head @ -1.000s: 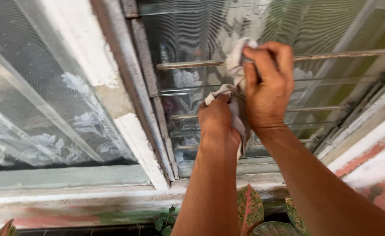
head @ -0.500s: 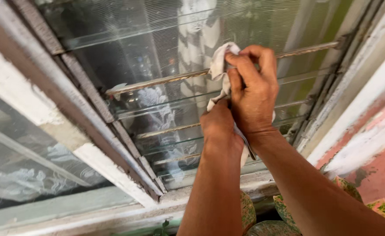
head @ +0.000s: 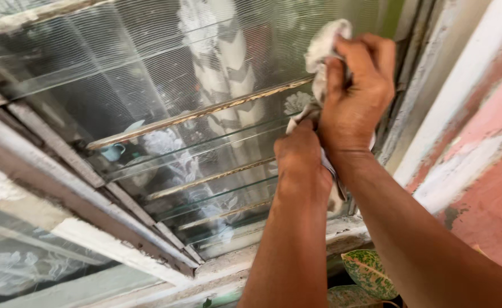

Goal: The person wipes a window pane and its frame using a cloth. They clean the glass surface and the surrounding frame, including the area around a latch, moving the cloth across different sections of the window.

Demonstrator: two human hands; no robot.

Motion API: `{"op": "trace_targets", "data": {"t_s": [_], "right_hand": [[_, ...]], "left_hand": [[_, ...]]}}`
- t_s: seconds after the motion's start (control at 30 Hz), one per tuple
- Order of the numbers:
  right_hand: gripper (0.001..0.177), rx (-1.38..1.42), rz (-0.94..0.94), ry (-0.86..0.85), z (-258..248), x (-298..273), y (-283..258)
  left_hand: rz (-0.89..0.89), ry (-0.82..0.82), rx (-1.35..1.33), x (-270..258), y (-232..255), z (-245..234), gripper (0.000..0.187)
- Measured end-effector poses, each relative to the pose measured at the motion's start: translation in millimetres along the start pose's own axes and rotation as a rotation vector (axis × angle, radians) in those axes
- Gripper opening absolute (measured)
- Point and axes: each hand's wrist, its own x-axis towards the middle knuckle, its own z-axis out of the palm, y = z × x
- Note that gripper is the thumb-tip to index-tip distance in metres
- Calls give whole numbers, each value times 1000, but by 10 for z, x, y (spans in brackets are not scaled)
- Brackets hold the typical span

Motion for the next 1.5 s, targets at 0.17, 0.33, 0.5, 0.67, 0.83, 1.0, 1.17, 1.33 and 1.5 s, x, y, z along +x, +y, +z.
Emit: {"op": "trace_targets", "data": {"t_s": [0.17, 0.33, 0.5, 0.67, 0.83, 1.0, 1.17, 1.33, 1.5], "right_hand": [[16, -146, 221, 179, -121, 30, 369], [20, -101, 306, 281, -44, 188, 600], [25, -71, 39, 259, 30, 369, 536], [22, -64, 306, 338, 16, 174, 773], [22, -156, 459, 382, 43, -133, 906], [27, 149, 504, 434, 165, -104, 660], [28, 76, 92, 56, 431, -416, -297], [32, 67, 127, 49, 496, -324, -520], [24, 361, 168, 32, 855, -326, -890]], "left_hand": [[-19, -31, -10, 89, -94, 95, 31], [-75, 13, 83, -53, -120, 215, 30], [-55, -110, 17, -65, -214, 340, 28], [-30, -30, 119, -69, -231, 248, 25], [95, -116, 60, 61, -197, 37, 30], [61, -83, 23, 4, -52, -110, 31], [45, -11, -8, -134, 444, -542, 28], [107, -41, -39, -220, 1129, -1087, 25], [195, -89, -51, -376, 1771, -1430, 22]]}}
